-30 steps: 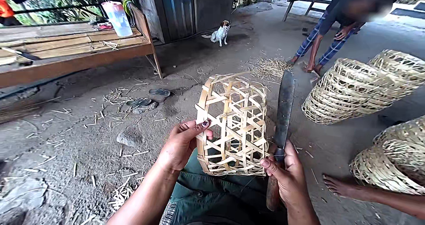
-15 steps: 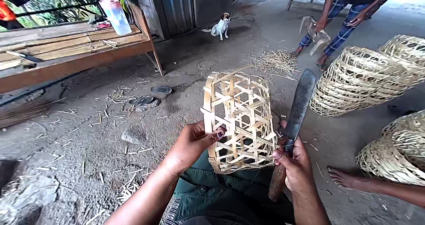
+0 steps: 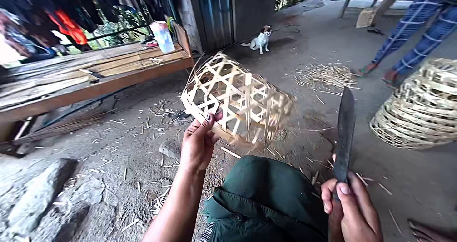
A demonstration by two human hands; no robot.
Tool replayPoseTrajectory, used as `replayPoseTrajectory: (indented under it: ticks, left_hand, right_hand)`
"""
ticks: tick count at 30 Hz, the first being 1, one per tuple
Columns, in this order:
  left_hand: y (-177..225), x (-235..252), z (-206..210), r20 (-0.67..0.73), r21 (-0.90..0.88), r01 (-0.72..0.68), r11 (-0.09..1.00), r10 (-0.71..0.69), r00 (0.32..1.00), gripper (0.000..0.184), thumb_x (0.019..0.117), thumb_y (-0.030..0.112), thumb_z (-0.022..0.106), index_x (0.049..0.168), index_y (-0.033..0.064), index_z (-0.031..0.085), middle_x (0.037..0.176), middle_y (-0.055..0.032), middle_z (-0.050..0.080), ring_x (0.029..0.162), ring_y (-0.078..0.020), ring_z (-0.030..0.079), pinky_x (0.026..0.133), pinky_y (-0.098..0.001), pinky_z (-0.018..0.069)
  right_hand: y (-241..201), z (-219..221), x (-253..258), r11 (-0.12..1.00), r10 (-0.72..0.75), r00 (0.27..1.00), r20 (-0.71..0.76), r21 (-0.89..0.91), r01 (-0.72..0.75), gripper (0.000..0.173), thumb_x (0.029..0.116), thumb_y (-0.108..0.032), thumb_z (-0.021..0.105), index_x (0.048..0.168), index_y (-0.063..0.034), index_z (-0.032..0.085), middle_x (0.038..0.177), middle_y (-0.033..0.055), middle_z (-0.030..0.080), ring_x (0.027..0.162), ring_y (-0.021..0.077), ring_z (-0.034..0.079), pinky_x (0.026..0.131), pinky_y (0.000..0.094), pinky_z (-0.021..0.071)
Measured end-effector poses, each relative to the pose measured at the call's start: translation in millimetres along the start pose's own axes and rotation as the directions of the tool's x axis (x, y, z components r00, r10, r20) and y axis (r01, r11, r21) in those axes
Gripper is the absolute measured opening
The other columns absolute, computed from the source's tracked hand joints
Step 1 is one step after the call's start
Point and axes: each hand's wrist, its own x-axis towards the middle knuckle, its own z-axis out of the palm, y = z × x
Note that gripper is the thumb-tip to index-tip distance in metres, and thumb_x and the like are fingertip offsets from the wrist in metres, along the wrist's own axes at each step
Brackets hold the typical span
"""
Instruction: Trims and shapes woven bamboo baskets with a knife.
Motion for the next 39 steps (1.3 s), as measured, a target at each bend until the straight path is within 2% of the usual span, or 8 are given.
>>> replayPoseTrajectory:
  ticks: [6, 10, 13, 16, 20, 24, 30, 39]
  left_hand:
    - [-2.2, 19.2, -31.9, -0.249, -0.274, -0.021, 0.961, -0.050, 0.967, 0.027, 0.1082, 0.008, 0.044, 0.129, -0.0007, 0.058, 0.117, -0.0121, 0.071, 0.094, -0.0156, 0.073, 0.081, -0.0267, 0.0619]
    - [-30.7, 3.4, -23.5, -0.251, -0.226, 0.025, 0.974, -0.083, 0.964, 0.021, 0.1063, 0.002, 0.046, 0.123, -0.0046, 0.057, 0.115, -0.0158, 0.072, 0.089, -0.0179, 0.074, 0.077, -0.0302, 0.0627]
    - [-67.4, -25.4, -6.5, -0.078, -0.088, 0.026, 0.996, -0.033, 0.996, 0.025, 0.1035, -0.002, 0.050, 0.127, -0.0058, 0.057, 0.124, -0.0161, 0.069, 0.099, -0.0194, 0.073, 0.085, -0.0338, 0.0623]
    - [-101.7, -53.1, 11.2, 0.148, 0.039, -0.056, 0.998, 0.050, 0.988, 0.026, 0.1016, 0.005, 0.058, 0.126, -0.0028, 0.063, 0.133, -0.0123, 0.066, 0.109, -0.0175, 0.069, 0.094, -0.0352, 0.0590]
    - [-136.1, -73.5, 21.7, 0.329, 0.129, -0.211, 0.969, 0.158, 0.931, 0.022, 0.0995, 0.016, 0.067, 0.117, 0.0042, 0.072, 0.134, -0.0131, 0.066, 0.118, -0.0216, 0.067, 0.102, -0.0396, 0.0556]
    - [-147.4, -78.9, 29.8, 0.483, 0.104, -0.280, 0.954, 0.197, 0.853, 0.030, 0.1017, 0.010, 0.062, 0.129, -0.0015, 0.065, 0.152, -0.0201, 0.050, 0.141, -0.0310, 0.049, 0.119, -0.0426, 0.0414]
    - [-159.9, -82.1, 32.8, 0.457, 0.167, -0.285, 0.944, 0.182, 0.870, 0.024, 0.1008, 0.010, 0.064, 0.122, -0.0001, 0.070, 0.147, -0.0177, 0.055, 0.137, -0.0275, 0.053, 0.115, -0.0392, 0.0458]
    - [-173.3, -90.1, 40.3, 0.467, 0.244, -0.363, 0.899, 0.219, 0.857, 0.031, 0.0965, 0.005, 0.068, 0.127, 0.0001, 0.066, 0.127, -0.0057, 0.070, 0.113, -0.0139, 0.069, 0.101, -0.0321, 0.0568]
  right_hand:
    - [25.3, 13.9, -44.2, 0.917, 0.174, 0.937, 0.303, -0.397, -0.042, 0.068, 0.1027, -0.035, 0.062, 0.159, -0.0067, 0.036, 0.083, 0.0113, 0.070, 0.064, 0.0201, 0.065, 0.061, 0.0436, 0.0584]
    - [30.7, 31.3, -61.8, 0.803, 0.382, 0.761, 0.524, -0.596, 0.007, 0.072, 0.0963, -0.048, 0.068, 0.157, -0.0157, 0.045, 0.097, 0.0136, 0.076, 0.083, 0.0328, 0.074, 0.075, 0.0598, 0.0589]
    - [22.5, 34.4, -47.2, 0.851, 0.183, 0.862, 0.473, -0.515, 0.102, 0.049, 0.0940, -0.049, 0.071, 0.132, -0.0179, 0.072, 0.110, 0.0069, 0.074, 0.100, 0.0231, 0.071, 0.087, 0.0479, 0.0601]
    - [-11.0, 42.7, -13.9, 0.990, 0.002, 0.968, 0.250, -0.134, 0.033, 0.032, 0.1031, -0.027, 0.063, 0.130, -0.0109, 0.071, 0.100, 0.0021, 0.073, 0.082, 0.0084, 0.069, 0.071, 0.0259, 0.0613]
    - [-42.3, 55.0, 9.3, 0.952, 0.100, 0.988, 0.115, 0.279, -0.128, 0.033, 0.1073, -0.011, 0.052, 0.134, 0.0032, 0.064, 0.083, 0.0054, 0.069, 0.059, 0.0072, 0.059, 0.050, 0.0207, 0.0515]
    - [-41.2, 58.4, 12.1, 0.874, 0.252, 0.965, 0.074, 0.410, -0.259, 0.026, 0.1070, -0.016, 0.054, 0.115, 0.0024, 0.071, 0.073, 0.0030, 0.067, 0.054, 0.0042, 0.057, 0.047, 0.0183, 0.0484]
    - [-29.4, 55.9, 15.1, 0.759, 0.354, 0.933, 0.061, 0.564, -0.325, 0.024, 0.1061, -0.015, 0.055, 0.105, 0.0006, 0.072, 0.069, 0.0003, 0.059, 0.049, 0.0016, 0.048, 0.045, 0.0159, 0.0421]
    - [-20.5, 45.2, 19.6, 0.681, 0.383, 0.920, 0.085, 0.647, -0.343, 0.021, 0.1072, -0.015, 0.051, 0.100, -0.0031, 0.067, 0.085, 0.0036, 0.068, 0.055, 0.0008, 0.051, 0.048, 0.0149, 0.0419]
